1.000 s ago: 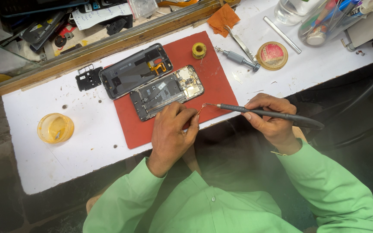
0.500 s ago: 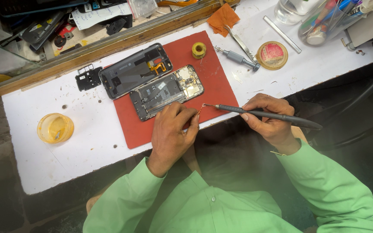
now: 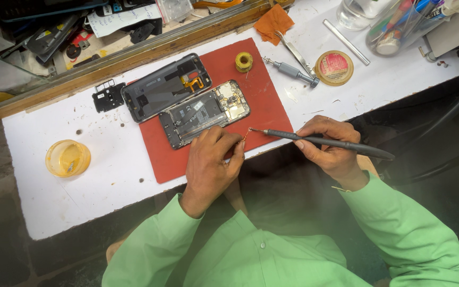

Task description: The person solders a small component onto the exposed motherboard of a disassembled smartphone lying on a red mat. They hold the board with one hand, apply a soldering iron with the other, feed solder wire, and reposition the phone while working on its connectors.

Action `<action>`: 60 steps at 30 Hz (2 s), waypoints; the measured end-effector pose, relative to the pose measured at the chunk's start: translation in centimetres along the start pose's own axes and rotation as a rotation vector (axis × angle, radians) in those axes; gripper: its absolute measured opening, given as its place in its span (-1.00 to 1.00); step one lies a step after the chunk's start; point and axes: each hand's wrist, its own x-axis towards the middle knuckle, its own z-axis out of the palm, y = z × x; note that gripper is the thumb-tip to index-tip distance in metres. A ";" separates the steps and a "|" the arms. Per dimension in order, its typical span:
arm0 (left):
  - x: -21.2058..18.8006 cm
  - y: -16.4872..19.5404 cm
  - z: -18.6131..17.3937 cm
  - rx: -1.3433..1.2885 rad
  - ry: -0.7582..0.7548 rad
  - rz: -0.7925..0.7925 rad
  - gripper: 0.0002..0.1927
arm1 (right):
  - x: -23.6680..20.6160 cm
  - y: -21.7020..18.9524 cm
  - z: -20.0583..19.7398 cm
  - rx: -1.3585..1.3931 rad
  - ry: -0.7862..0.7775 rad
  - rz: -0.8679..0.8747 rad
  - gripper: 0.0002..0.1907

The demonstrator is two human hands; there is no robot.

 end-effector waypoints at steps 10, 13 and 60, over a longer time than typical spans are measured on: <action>0.0 0.0 0.0 0.004 -0.015 -0.005 -0.96 | 0.0 -0.1 0.1 -0.013 0.006 0.001 -0.88; 0.0 0.0 0.0 0.009 -0.010 -0.002 -0.95 | 0.0 -0.1 0.2 -0.012 0.009 0.004 -0.88; 0.1 0.0 0.0 0.005 0.003 -0.002 -0.94 | 0.3 0.0 0.1 -0.008 0.003 -0.025 -0.87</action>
